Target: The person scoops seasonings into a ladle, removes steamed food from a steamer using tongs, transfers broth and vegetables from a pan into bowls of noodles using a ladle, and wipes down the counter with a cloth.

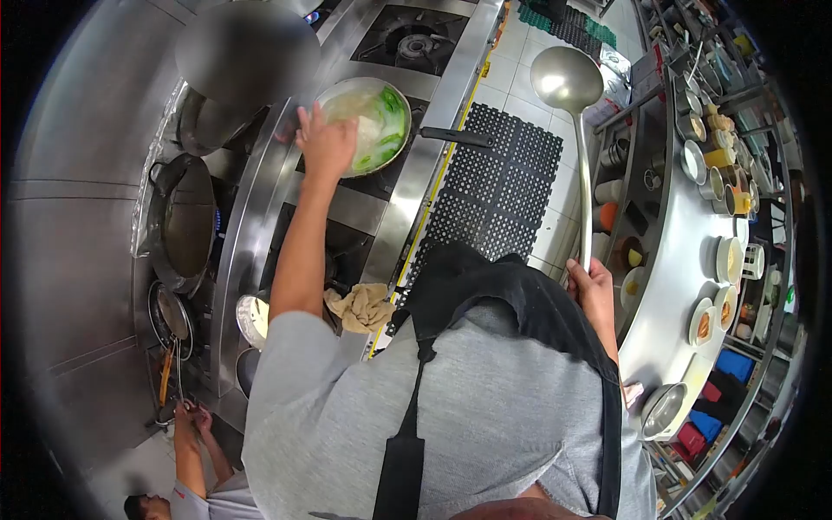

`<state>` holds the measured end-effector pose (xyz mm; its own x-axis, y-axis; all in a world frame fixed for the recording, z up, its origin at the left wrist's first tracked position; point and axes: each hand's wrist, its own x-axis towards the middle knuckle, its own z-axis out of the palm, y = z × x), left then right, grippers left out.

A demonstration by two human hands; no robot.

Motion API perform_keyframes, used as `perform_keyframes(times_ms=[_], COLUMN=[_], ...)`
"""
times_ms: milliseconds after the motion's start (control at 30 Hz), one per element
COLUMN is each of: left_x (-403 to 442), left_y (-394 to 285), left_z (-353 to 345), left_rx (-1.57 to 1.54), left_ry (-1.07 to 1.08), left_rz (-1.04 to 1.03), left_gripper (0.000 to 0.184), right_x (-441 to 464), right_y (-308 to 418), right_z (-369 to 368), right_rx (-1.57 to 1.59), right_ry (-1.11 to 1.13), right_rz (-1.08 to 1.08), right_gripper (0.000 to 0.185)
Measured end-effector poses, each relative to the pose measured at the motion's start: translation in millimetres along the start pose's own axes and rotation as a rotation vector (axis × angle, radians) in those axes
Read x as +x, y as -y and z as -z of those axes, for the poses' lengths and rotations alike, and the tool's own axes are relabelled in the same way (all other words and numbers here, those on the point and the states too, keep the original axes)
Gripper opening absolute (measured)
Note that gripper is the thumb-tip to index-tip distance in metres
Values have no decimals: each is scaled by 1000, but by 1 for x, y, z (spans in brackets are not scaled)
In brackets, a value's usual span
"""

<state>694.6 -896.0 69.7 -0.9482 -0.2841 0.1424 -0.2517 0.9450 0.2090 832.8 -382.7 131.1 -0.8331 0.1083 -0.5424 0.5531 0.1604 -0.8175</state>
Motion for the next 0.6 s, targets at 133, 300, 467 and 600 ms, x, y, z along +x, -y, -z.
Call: perform_keyframes(times_ms=[133,300,467,600], left_x=[-41,-140,-201,-206], left_y=[-32,-137,-176,-160], left_z=[108,213,241,213], left_rx=[-1078,-1942,-2271,-2269], left_ry=[34,435,573,330], left_rz=[-224,-886,-1136,-911], left_gripper=[66,89,93,80], right_x=[3,19,34,35], right_y=[6,14,24,28], right_z=[-4,-12,-18,-20], right_rx=[14,-12,-45,-93], right_ry=[28,117,220,233], right_rz=[-18,49,66,75], right_gripper=[13,16,17,17])
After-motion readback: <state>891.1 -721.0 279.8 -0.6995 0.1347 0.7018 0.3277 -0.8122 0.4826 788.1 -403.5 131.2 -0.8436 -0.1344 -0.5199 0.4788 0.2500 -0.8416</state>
